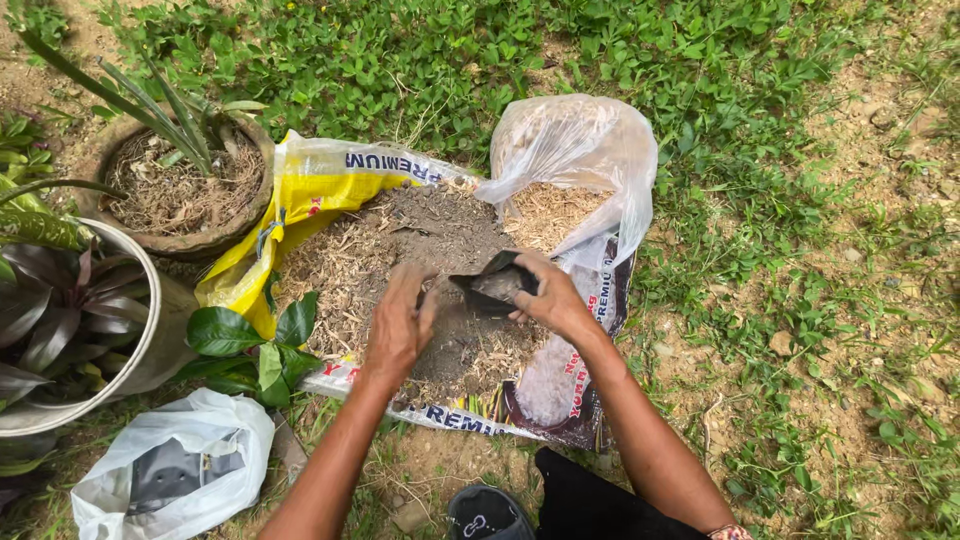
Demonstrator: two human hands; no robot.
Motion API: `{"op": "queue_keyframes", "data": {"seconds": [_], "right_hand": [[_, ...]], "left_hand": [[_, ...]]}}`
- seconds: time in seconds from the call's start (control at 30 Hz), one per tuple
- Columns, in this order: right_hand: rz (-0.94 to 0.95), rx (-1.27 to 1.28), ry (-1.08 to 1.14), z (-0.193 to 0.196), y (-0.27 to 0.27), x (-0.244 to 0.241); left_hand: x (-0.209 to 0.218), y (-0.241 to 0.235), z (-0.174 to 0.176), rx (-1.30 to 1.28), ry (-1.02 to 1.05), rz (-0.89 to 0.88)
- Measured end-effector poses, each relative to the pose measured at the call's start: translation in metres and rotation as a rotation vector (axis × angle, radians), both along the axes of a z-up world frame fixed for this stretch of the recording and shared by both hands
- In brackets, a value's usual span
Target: The person mixes soil with rice husks in a bag by hand and then places a small leafy plant into the mixture inside a black nursery bag.
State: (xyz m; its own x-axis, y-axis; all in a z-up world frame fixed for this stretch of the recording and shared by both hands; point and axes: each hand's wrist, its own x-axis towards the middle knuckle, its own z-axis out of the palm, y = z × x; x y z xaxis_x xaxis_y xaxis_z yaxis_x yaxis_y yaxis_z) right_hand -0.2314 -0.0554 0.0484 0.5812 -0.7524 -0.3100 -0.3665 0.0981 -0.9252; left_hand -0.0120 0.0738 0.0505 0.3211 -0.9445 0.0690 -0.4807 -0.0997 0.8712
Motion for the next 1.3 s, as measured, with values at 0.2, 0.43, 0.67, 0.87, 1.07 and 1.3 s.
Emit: {"op": "queue_keyframes", "data": {"seconds": [0.2,0.43,0.67,0.87,1.07,1.3], "right_hand": [[-0.117,-0.157,-0.024,0.009,-0.014,-0.027],[-0.168,-0.227,-0.104,0.025,-0.004,-0.039],[-0.183,-0.197,-0.031,0.038,0.008,-0.023],[-0.179,-0.163,-0.074,0.034,0.010,-0.024],[-0.263,-0.078,-0.087,0.010,0.005,-0.036],[-0.288,-0.052,-0.090,0.003,0.016,-0.049]], "left_hand": [[-0.089,0.067,-0.063,0.412,-0.343,-0.568],[-0.139,0.048,-0.114,0.004,-0.953,-0.794],[-0.119,-0.001,-0.126,-0.103,-1.102,-0.902],[-0.102,-0.026,-0.114,-0.008,-1.118,-0.918],[-0.071,-0.034,-0.098,0.153,-0.998,-0.807],[-0.048,-0.043,-0.112,0.141,-0.971,-0.671]]}}
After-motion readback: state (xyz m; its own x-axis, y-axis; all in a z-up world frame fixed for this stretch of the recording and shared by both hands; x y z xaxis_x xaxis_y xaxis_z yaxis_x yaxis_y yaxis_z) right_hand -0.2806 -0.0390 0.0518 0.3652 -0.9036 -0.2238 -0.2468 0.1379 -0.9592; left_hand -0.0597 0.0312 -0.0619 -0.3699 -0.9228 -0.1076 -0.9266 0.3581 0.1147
